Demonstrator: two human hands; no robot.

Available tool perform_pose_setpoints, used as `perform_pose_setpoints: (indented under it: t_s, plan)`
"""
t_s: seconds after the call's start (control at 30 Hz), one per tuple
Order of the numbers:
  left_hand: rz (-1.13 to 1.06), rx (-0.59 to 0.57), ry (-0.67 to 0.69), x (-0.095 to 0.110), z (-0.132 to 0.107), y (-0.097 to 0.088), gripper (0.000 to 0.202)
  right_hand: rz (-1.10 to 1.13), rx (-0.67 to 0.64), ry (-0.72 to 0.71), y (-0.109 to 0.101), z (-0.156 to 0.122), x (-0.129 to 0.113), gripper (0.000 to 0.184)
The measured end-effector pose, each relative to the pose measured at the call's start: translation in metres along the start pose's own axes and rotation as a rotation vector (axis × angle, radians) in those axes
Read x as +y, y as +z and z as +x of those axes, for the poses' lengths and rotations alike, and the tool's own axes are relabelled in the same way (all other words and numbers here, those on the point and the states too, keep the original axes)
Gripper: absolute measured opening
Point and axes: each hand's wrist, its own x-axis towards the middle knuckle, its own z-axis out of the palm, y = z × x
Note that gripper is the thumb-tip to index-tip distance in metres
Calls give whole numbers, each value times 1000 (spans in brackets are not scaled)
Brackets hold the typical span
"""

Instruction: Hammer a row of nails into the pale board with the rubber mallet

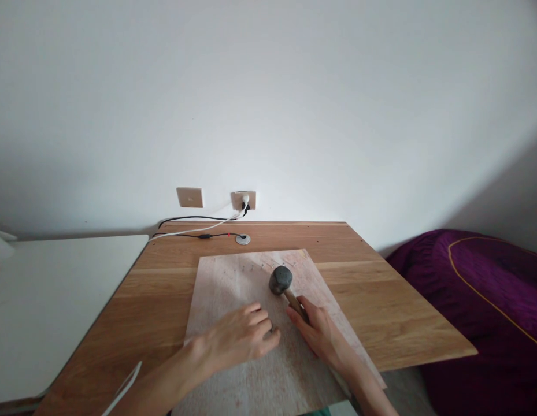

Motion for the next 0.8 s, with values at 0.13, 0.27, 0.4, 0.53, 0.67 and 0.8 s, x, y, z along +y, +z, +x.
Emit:
perform_pose_setpoints:
  t_s: [0.13,0.27,0.4,0.53,0.67,0.8]
  plan:
    - [-47,-5,-12,-6,-2,5,9,-17,3,-6,-2,0,-2,31]
    - [-323,99,-322,-41,-14,12,18,-3,-57,30,-5,-1,-4,32]
    - [-546,344,-970,-90,-35,32,22,-8,-61,43,-6,-2,-5,34]
    - [-623,356,-1100,-108,-54,51,14,2,-83,70,-5,-1,-4,32]
    - [-650,344,-1053,-104,-60,56,9,-2,-91,70,-6,-1,-4,32]
    - [-610,319,-1075,-103,-57,53,7,-11,-106,94,-6,-1,-4,33]
